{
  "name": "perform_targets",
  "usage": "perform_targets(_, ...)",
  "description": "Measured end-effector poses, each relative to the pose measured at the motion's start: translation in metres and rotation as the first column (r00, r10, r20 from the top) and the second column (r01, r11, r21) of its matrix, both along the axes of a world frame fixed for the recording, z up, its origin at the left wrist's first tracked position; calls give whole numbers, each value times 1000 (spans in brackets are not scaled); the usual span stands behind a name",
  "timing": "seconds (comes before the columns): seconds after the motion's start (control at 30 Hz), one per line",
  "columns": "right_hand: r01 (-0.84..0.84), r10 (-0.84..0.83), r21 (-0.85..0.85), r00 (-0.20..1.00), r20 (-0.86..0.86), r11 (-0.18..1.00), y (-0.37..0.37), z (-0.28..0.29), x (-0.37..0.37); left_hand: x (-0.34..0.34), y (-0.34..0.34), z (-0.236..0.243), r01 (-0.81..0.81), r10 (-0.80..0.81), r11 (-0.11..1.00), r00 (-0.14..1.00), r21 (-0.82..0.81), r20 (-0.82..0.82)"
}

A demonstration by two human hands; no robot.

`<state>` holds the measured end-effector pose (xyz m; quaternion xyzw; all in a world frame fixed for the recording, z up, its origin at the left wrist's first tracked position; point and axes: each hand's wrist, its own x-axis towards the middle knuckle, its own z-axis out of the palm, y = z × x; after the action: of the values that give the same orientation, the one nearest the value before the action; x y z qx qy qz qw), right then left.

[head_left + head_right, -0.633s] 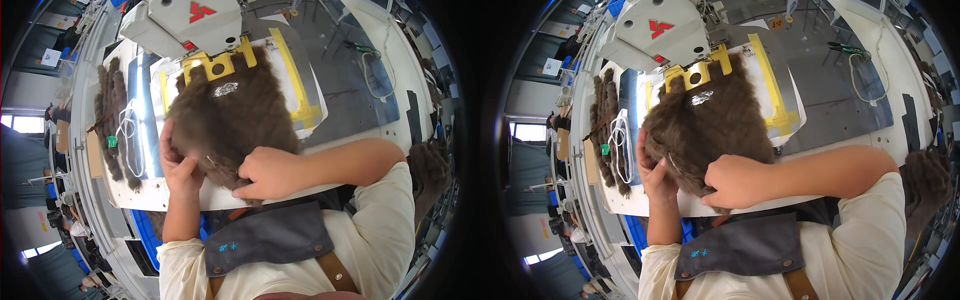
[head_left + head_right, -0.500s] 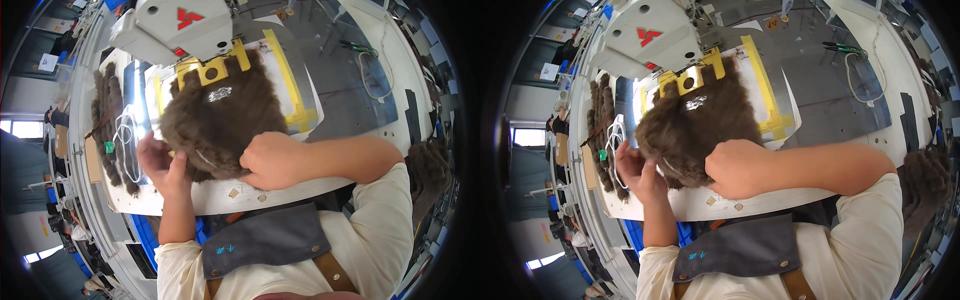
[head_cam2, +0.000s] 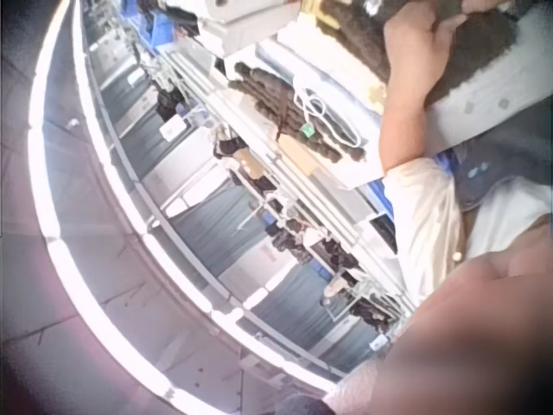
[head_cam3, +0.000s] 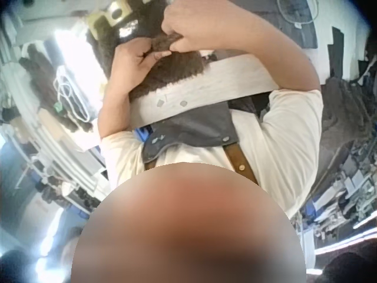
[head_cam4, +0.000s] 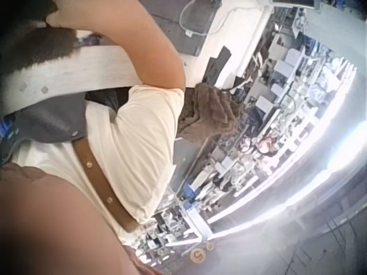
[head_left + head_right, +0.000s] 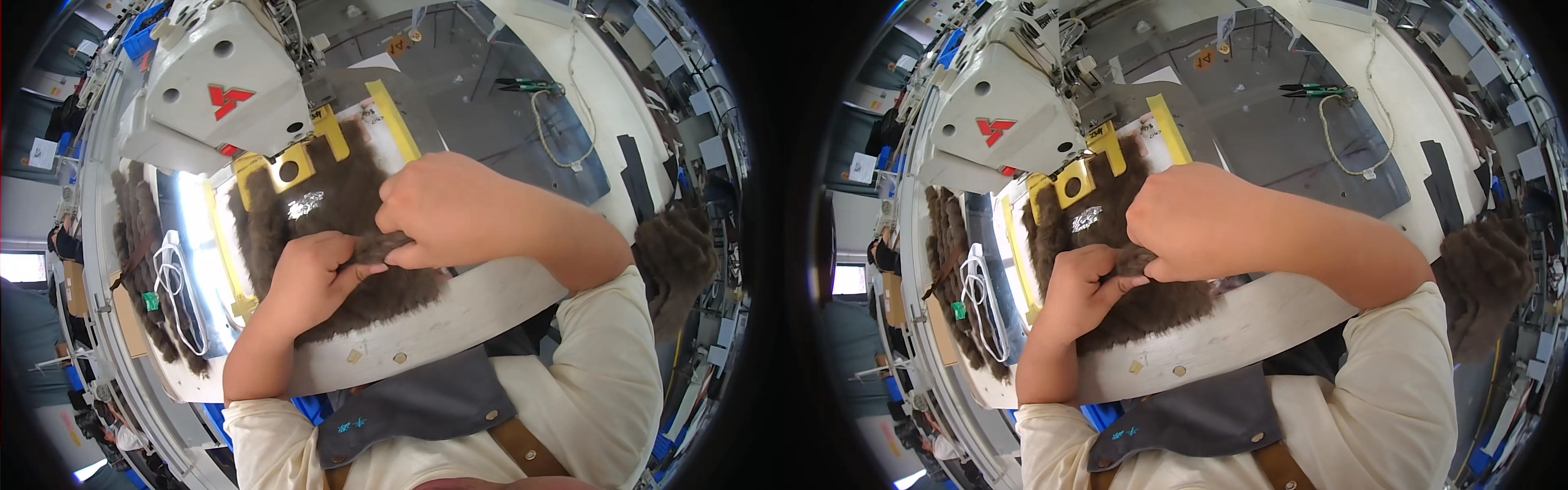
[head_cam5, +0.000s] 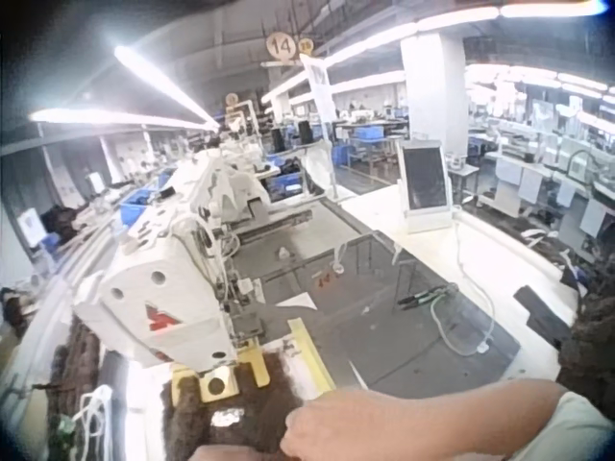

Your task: Sewing pieces of fur fabric together using an industrial sewing machine.

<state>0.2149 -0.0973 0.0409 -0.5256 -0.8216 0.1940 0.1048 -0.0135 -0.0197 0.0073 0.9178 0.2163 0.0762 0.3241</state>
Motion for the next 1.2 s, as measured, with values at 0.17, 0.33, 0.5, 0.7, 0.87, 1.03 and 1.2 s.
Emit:
perform_targets(0.17,-14,17,45,998,-63,999,6,-1,6,0,9,-10,-22,32,995,994,-100,103)
perform_targets(0.33,-113,113,34,994,3,993,6,-3,-2,-1,-2,-15,62,-38,994,969,-92,244)
perform_targets(0.5,-86,115,119,959,-260,989,6,8,8,-8,10,-13,115,-15,971,905,-209,426)
perform_targets(0.7,-84,163,180,858,-487,980,3,8,21,-7,11,-20,188,-47,951,871,-244,489)
perform_targets(0.87,-144,203,160,861,-466,977,3,7,13,-9,10,-26,206,-70,946,884,-251,461)
perform_targets(1.03,-233,286,290,945,-157,928,2,7,11,-12,12,-23,171,-50,936,929,-306,367)
perform_targets(1.2,-255,277,284,960,-41,924,0,3,3,-9,9,-22,159,-19,925,927,-346,376)
